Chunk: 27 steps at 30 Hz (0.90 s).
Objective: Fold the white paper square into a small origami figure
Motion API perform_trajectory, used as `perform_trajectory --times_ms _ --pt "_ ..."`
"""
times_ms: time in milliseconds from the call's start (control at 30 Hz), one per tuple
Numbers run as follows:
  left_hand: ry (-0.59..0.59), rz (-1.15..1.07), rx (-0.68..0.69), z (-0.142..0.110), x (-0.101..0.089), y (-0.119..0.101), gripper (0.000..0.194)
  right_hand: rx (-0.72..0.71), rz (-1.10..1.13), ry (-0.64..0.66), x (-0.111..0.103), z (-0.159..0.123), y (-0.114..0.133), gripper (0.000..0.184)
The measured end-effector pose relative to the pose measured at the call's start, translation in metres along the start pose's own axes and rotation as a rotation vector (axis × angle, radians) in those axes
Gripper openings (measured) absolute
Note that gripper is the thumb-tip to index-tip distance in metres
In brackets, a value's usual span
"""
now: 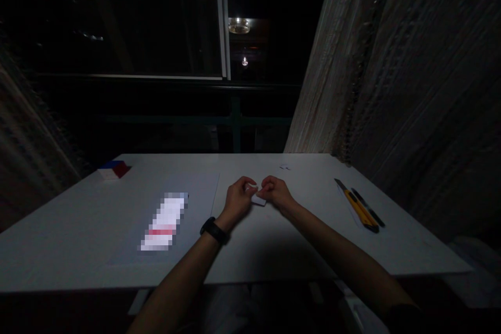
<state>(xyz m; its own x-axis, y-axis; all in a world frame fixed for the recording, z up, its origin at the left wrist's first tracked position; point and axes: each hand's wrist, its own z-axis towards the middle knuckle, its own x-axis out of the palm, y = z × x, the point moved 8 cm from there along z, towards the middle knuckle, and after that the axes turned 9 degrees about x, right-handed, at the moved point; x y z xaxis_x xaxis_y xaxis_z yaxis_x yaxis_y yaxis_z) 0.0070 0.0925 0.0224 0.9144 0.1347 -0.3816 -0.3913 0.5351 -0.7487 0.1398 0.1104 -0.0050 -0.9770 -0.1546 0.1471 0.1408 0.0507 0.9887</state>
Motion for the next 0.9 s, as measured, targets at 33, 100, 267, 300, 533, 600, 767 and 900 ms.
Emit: perform_trajectory --times_ms 33,100,267,300,533,600,767,900 --pt "0.004 0.014 0.008 -0.001 0.000 -0.002 0.018 -0.005 0.002 0.006 0.001 -0.001 -0.001 0.037" --pt "0.003 0.030 0.017 -0.002 -0.002 -0.004 0.018 -0.032 -0.013 0.034 0.004 -0.001 -0.001 0.038" --pt "-0.027 0.046 0.025 -0.006 -0.010 -0.003 0.015 -0.098 -0.077 0.072 0.014 -0.002 -0.001 0.037" --pt "-0.038 0.040 0.019 -0.007 -0.012 -0.002 0.015 -0.106 -0.084 0.064 0.014 -0.002 0.000 0.036" --pt "-0.083 -0.205 -0.071 -0.008 -0.015 0.003 0.023 -0.166 -0.176 0.020 0.006 -0.006 0.009 0.036" --pt "-0.097 -0.275 -0.111 -0.008 -0.015 0.005 0.025 -0.186 -0.195 -0.009 0.003 -0.008 0.011 0.034" --pt "-0.074 -0.459 -0.197 -0.006 -0.012 0.006 0.038 -0.217 -0.184 -0.103 -0.002 -0.010 0.016 0.032" --pt "-0.034 -0.351 -0.172 -0.006 -0.014 0.008 0.027 -0.261 -0.262 -0.089 -0.001 -0.013 0.017 0.029"
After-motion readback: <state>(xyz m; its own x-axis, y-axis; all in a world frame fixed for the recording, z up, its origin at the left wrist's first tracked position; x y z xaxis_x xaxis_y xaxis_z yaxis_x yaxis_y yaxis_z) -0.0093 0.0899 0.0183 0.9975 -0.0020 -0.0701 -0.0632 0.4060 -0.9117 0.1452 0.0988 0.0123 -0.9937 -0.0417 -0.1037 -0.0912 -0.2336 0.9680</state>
